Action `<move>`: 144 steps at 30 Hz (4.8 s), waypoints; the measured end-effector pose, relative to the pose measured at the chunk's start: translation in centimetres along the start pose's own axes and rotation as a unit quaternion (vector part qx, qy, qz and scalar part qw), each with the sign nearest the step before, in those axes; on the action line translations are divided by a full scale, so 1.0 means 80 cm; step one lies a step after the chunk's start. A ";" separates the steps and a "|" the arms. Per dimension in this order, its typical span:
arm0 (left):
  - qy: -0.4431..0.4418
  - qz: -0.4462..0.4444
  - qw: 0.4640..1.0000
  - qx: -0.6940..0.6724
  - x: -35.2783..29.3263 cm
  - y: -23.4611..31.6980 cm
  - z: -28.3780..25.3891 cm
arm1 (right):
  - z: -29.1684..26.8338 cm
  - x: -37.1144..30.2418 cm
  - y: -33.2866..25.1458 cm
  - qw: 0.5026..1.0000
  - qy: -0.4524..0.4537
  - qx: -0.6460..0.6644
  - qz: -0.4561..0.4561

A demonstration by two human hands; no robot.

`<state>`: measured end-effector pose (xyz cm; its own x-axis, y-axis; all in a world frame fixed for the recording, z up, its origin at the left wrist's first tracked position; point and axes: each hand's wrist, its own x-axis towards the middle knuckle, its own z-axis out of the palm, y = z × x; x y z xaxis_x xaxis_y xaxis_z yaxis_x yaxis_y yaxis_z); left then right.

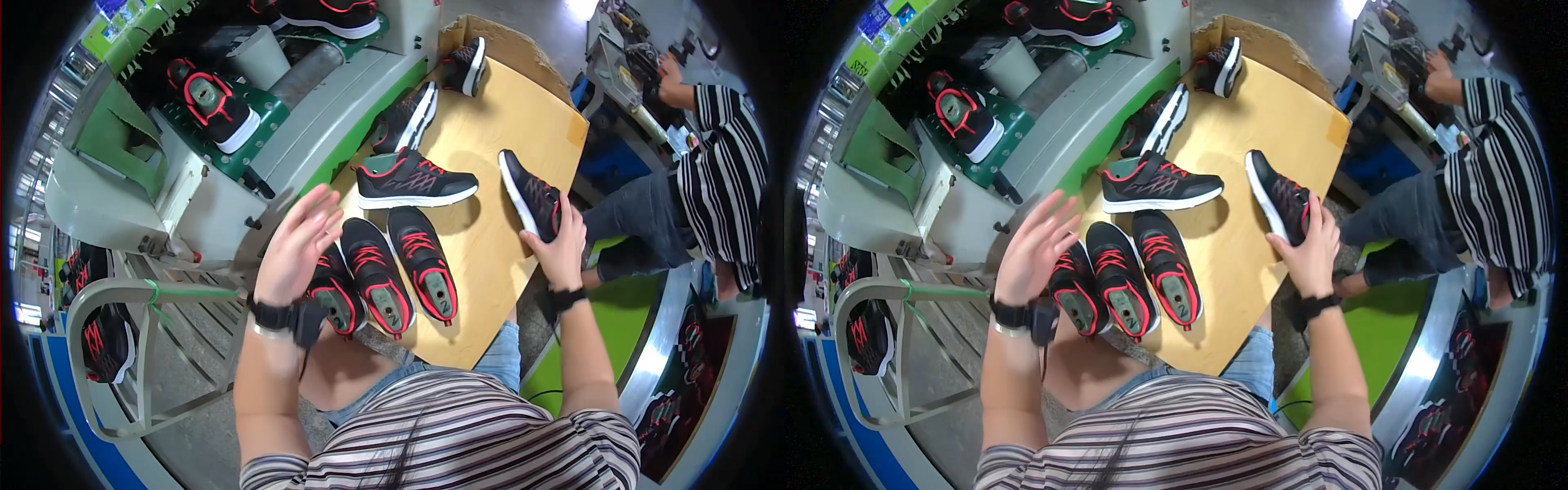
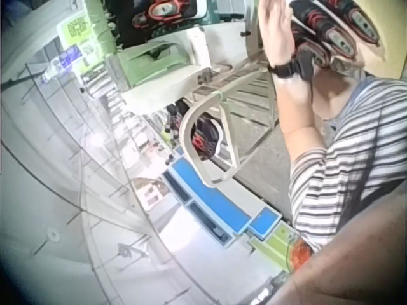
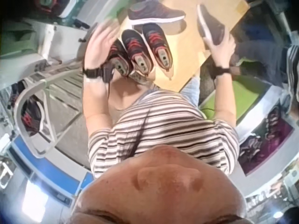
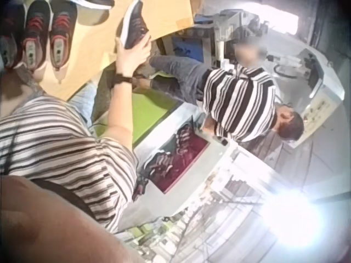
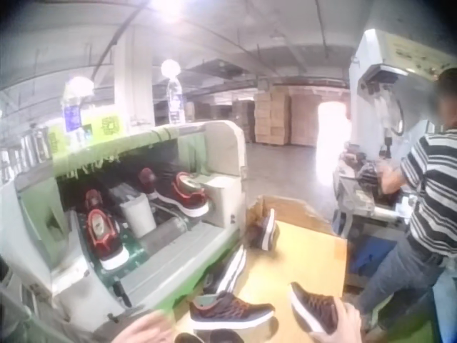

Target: Inspecting, sorting, loading, and writing numbers on shoes at a manufacturing workstation.

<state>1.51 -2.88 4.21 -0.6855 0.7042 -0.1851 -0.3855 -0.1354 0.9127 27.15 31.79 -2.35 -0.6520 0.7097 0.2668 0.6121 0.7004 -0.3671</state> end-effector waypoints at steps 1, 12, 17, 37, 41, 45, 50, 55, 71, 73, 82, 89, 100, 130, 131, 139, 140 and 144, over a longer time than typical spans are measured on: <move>0.018 -0.015 0.998 0.061 0.025 -0.009 -0.004 | -0.006 -0.018 0.001 0.998 0.040 0.040 -0.028; 0.074 -0.038 0.887 0.455 0.179 -0.070 0.001 | 0.101 -0.086 -0.013 0.888 -0.021 0.451 0.091; -0.068 0.075 0.864 0.493 0.134 -0.033 0.076 | 0.089 -0.058 -0.014 0.869 -0.020 0.486 0.087; 0.051 0.335 0.787 0.516 -0.003 -0.024 0.175 | -0.038 -0.097 -0.066 0.779 -0.205 0.592 -0.008; -0.020 0.399 0.785 0.475 -0.027 -0.064 0.228 | -0.066 -0.091 -0.126 0.685 -0.114 0.719 -0.025; -0.270 0.179 0.887 0.329 -0.042 -0.113 0.250 | -0.062 -0.061 -0.073 0.818 -0.044 0.568 0.078; -0.294 0.019 0.883 0.365 -0.001 -0.081 0.226 | 0.018 -0.054 0.010 0.963 -0.027 0.268 -0.016; -0.017 0.015 0.985 0.171 0.128 -0.089 0.160 | 0.018 -0.055 0.000 0.952 -0.036 0.301 0.025; 0.070 0.197 0.858 0.469 0.244 -0.140 0.177 | 0.028 -0.056 0.005 0.952 -0.024 0.300 0.048; 0.090 0.230 0.804 0.540 0.249 -0.145 0.167 | 0.027 -0.055 0.002 0.951 -0.023 0.304 0.043; -0.034 0.042 0.978 0.199 0.264 -0.137 0.157 | 0.027 -0.054 0.002 0.950 -0.014 0.308 0.042; 0.041 0.311 0.870 0.379 0.098 -0.059 0.142 | 0.034 -0.061 0.003 0.941 -0.017 0.336 0.028; 0.192 0.244 0.869 0.384 -0.100 -0.036 0.083 | 0.037 -0.069 0.013 0.937 -0.023 0.347 -0.010; 0.241 0.103 0.939 0.224 -0.174 -0.106 0.083 | 0.037 -0.090 -0.014 0.958 -0.002 0.287 -0.018; 0.232 0.127 0.910 0.319 -0.177 -0.109 0.088 | 0.038 -0.090 -0.013 0.958 -0.004 0.287 -0.021; 0.191 0.146 0.894 0.377 -0.186 -0.122 0.064 | -0.034 -0.040 -0.097 0.971 0.023 0.201 -0.126; 0.177 0.143 0.934 0.277 -0.184 -0.133 0.060 | -0.035 -0.023 -0.127 0.944 -0.022 0.276 -0.177; 0.159 0.199 0.941 0.225 -0.169 -0.138 0.063 | -0.020 0.025 -0.283 0.852 -0.239 0.317 -0.341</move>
<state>18.15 -7.38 -1.54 -0.8981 0.4058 0.1695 0.1917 0.0144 0.9814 12.67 17.49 7.91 -0.9600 -0.0631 0.2727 -0.2472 0.6482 -0.7202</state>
